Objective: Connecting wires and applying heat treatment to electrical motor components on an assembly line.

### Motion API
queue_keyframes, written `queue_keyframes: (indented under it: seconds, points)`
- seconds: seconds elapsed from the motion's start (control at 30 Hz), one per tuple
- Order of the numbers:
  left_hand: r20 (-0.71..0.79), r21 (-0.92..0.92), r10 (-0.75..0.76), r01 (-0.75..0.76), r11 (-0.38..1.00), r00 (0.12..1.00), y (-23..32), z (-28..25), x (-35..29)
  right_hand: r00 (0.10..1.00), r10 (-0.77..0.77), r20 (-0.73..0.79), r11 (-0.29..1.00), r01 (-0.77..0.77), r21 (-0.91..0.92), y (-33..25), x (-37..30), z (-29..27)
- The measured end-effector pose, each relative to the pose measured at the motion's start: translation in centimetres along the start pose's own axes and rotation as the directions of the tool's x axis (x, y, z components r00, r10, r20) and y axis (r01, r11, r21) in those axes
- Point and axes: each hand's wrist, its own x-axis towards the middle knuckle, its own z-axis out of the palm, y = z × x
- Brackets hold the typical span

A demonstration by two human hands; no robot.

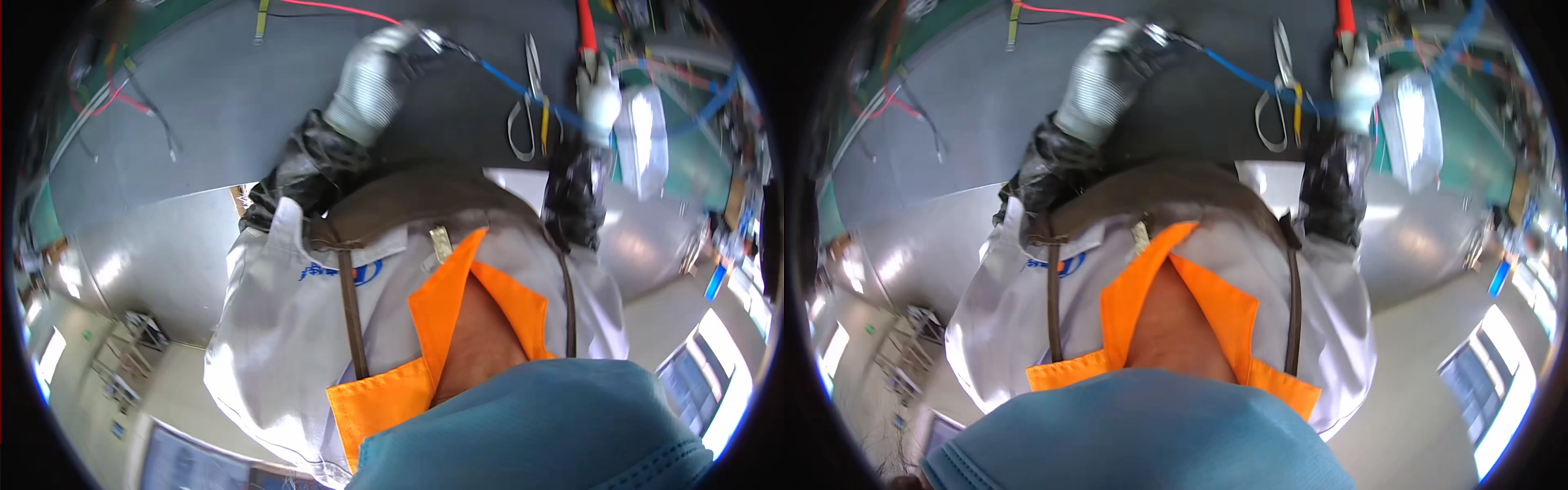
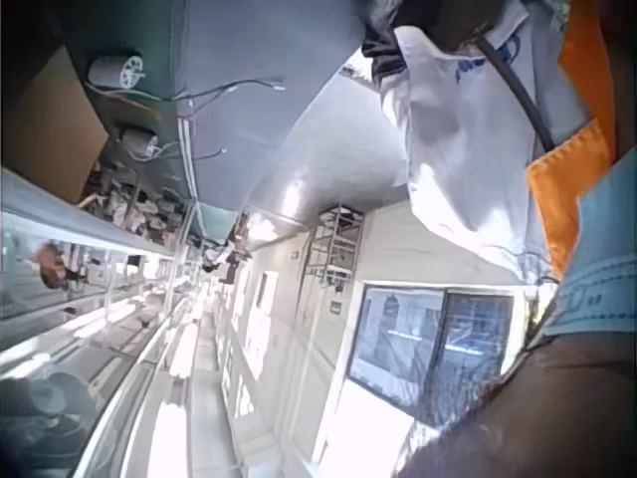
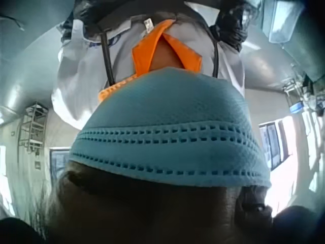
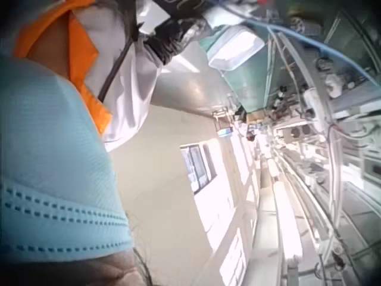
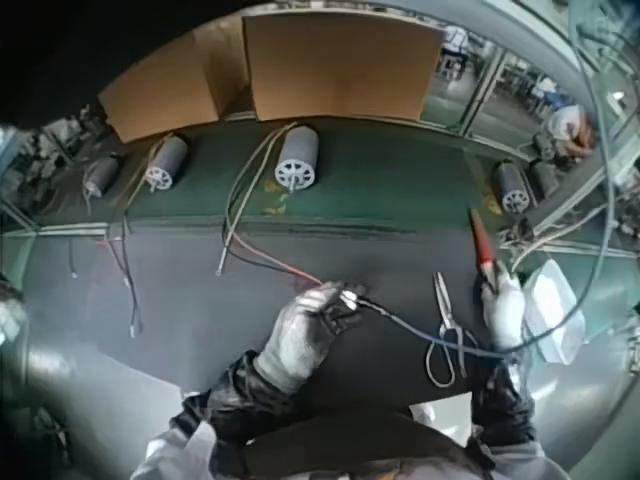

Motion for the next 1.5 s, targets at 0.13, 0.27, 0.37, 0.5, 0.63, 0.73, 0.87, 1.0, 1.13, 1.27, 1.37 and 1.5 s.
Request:
queue_keyframes:
  seconds: [0.13, 0.27, 0.37, 0.5, 0.63, 0.73, 0.87, 1.0, 1.13, 1.27, 1.37, 1.5]
  points:
    - [-0.053, 0.097, -0.045, 0.05, 0.994, 0.998, -0.7, 0.0, -0.1, 0.97, -0.06, 0.235, 0.294, -0.208, 0.933, -7.3, 2.4, -2.9]
    - [0.08, 0.166, 0.098, -0.111, 0.98, 0.992, -0.8, -1.2, -1.0, 0.897, -0.31, 0.314, 0.131, -0.287, 0.949, -14.9, 5.6, -5.7]
    - [0.042, 0.147, 0.076, -0.081, 0.986, 0.996, 0.2, 0.1, -1.8, 0.785, -0.477, 0.395, 0.289, -0.285, 0.914, -18.5, 8.7, -4.4]
    - [0.134, 0.313, 0.109, -0.147, 0.938, 0.985, -0.4, 0.1, -0.7, 0.742, -0.405, 0.535, 0.396, -0.385, 0.834, -18.8, 10.3, -3.1]
    - [0.208, 0.193, 0.197, -0.237, 0.952, 0.958, -1.8, -1.2, -0.7, 0.857, -0.399, 0.325, 0.495, -0.097, 0.863, -20.1, 8.2, -5.0]
    - [0.293, 0.349, 0.2, -0.299, 0.888, 0.935, -1.6, -3.0, -0.4, 0.894, -0.267, 0.361, 0.446, -0.217, 0.868, -15.4, 6.5, -6.5]
    - [0.023, 0.209, 0.008, -0.013, 0.978, 1.0, -0.3, -0.1, -1.0, 0.923, 0.037, 0.382, 0.622, -0.321, 0.714, -4.4, 2.4, -7.8]
    - [-0.073, 0.134, -0.018, 0.028, 0.991, 0.997, -0.1, 1.1, -0.3, 0.988, -0.004, 0.157, 0.987, -0.022, 0.162, 0.2, -1.6, -6.9]
    - [-0.009, 0.289, 0.05, -0.045, 0.956, 0.999, -1.7, -1.1, 1.8, 0.872, -0.384, 0.304, 0.581, -0.028, 0.813, -9.2, -3.9, -14.2]
    - [0.058, 0.995, 0.318, -0.03, -0.092, 0.946, 3.2, 0.5, 1.6, 0.684, -0.723, 0.097, 0.439, 0.345, 0.83, -13.3, -4.1, -14.6]
    - [0.388, 0.731, 0.416, 0.001, -0.683, 0.822, 11.1, -4.5, -0.3, 0.963, -0.024, 0.27, 0.118, -0.265, 0.957, -9.9, -3.4, -13.0]
    - [-0.019, 0.392, 0.74, 0.686, -0.613, 0.672, 20.0, -5.5, -7.8, 0.761, 0.057, 0.647, 0.706, -0.488, 0.513, -5.1, -1.8, -11.2]
